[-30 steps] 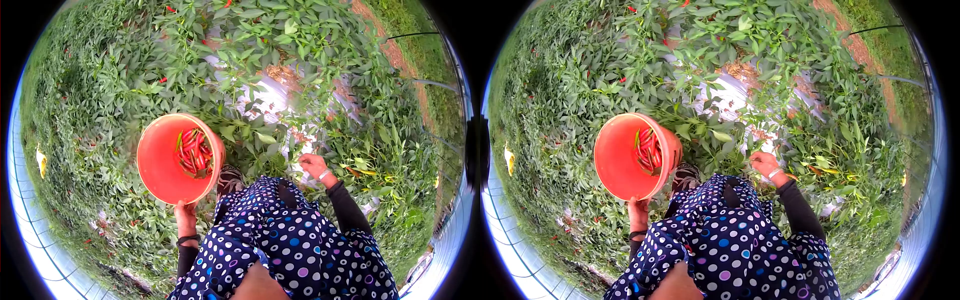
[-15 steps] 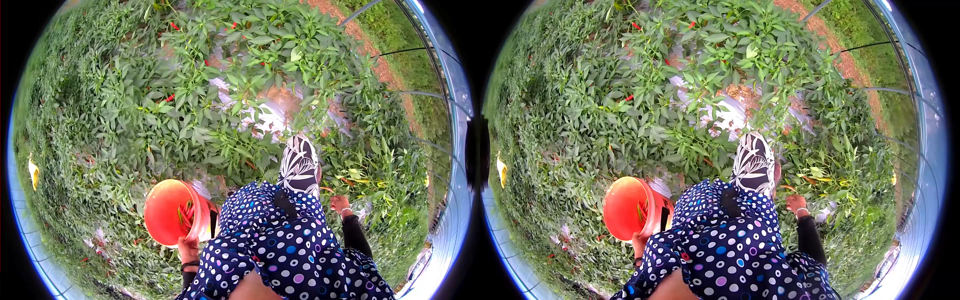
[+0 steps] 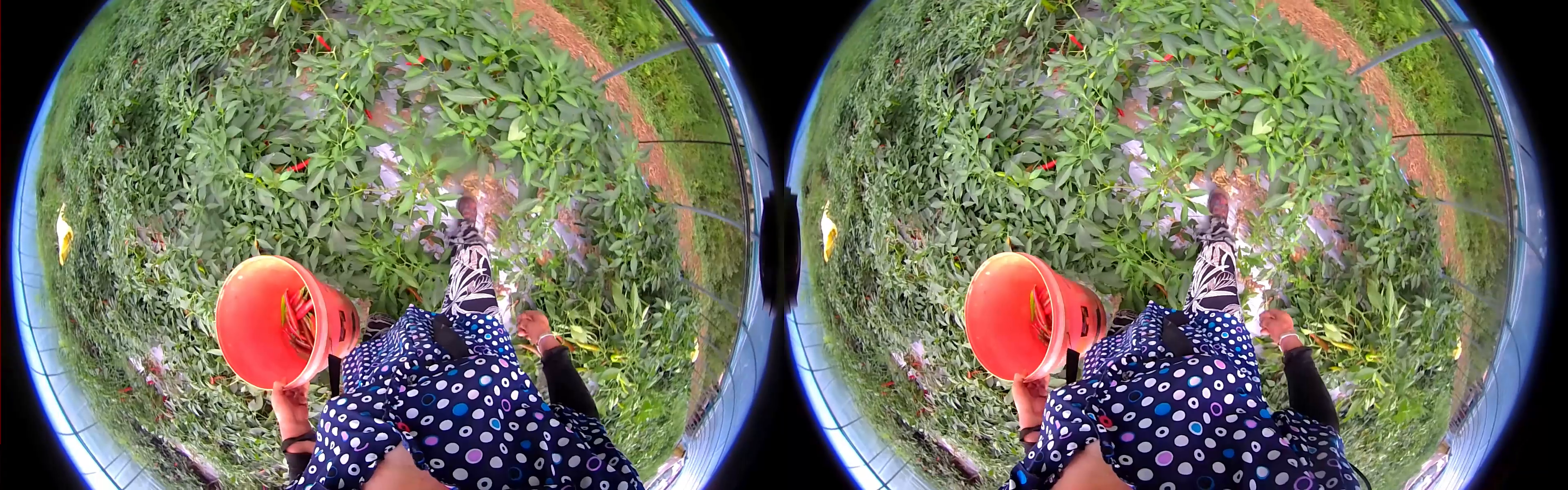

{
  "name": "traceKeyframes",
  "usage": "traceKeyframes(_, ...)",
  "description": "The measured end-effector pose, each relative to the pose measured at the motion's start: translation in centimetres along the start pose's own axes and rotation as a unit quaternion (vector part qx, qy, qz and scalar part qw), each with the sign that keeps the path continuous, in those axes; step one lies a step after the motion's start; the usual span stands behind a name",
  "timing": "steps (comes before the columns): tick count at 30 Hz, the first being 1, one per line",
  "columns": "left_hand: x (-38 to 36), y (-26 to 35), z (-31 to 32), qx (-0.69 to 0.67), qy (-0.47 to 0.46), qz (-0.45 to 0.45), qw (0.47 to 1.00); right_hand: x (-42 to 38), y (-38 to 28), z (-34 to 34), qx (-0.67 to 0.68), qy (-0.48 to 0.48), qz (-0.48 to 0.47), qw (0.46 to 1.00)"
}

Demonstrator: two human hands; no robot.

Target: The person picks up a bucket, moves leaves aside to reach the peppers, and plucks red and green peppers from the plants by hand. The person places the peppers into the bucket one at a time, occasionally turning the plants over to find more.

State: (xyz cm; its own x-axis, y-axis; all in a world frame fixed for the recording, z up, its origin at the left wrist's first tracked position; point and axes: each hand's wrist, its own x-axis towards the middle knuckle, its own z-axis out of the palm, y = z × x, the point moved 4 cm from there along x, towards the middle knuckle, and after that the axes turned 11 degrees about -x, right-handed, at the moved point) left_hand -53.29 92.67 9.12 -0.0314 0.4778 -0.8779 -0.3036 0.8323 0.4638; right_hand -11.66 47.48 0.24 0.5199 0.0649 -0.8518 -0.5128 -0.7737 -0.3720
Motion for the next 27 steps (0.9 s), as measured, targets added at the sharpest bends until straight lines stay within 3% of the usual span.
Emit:
traceKeyframes(5, -4.7, 0.3, 10.9, 0.025, 0.006, 0.074, 0.997, 6.4, -10.1, -2.7, -0.015, -0.022, -0.100, 0.995)
traceKeyframes(7, -5.4, 1.0, 14.3, 0.067, -0.005, 0.046, 0.997, 8.0, -13.5, -4.6, 0.113, -0.069, -0.169, 0.977)
traceKeyframes(10, -7.5, 0.1, 21.6, 0.067, 0.012, 0.041, 0.997, 11.4, -13.9, -7.9, 0.079, -0.084, -0.115, 0.987)
traceKeyframes(12, -8.5, -0.6, 25.3, 0.069, -0.007, 0.037, 0.997, 13.7, -12.7, -10.9, 0.072, -0.140, -0.150, 0.976)
traceKeyframes(16, -11.2, -2.0, 32.0, 0.020, 0.018, 0.062, 0.998, 13.0, -13.5, -18.0, 0.034, -0.077, -0.085, 0.993)
traceKeyframes(18, -11.9, -2.6, 35.2, -0.028, -0.032, 0.030, 0.999, 12.6, -11.8, -22.0, 0.084, -0.058, -0.026, 0.994)
traceKeyframes(19, -12.2, -3.0, 36.6, -0.037, -0.001, 0.052, 0.998, 12.0, -11.5, -24.1, 0.048, -0.030, 0.002, 0.998)
traceKeyframes(20, -12.0, -3.2, 37.4, -0.041, -0.033, 0.035, 0.998, 10.9, -10.8, -26.1, 0.010, -0.003, 0.033, 0.999)
traceKeyframes(24, -10.7, -3.6, 40.7, -0.084, -0.026, 0.021, 0.996, 9.2, -2.7, -32.8, -0.006, 0.006, 0.136, 0.991)
traceKeyframes(26, -7.7, -3.2, 40.9, -0.127, -0.046, 0.019, 0.991, 7.8, -2.2, -34.8, -0.150, -0.051, -0.034, 0.987)
traceKeyframes(27, -7.0, -3.6, 41.8, -0.124, -0.054, 0.020, 0.991, 6.9, -1.5, -35.5, 0.018, -0.019, 0.174, 0.984)
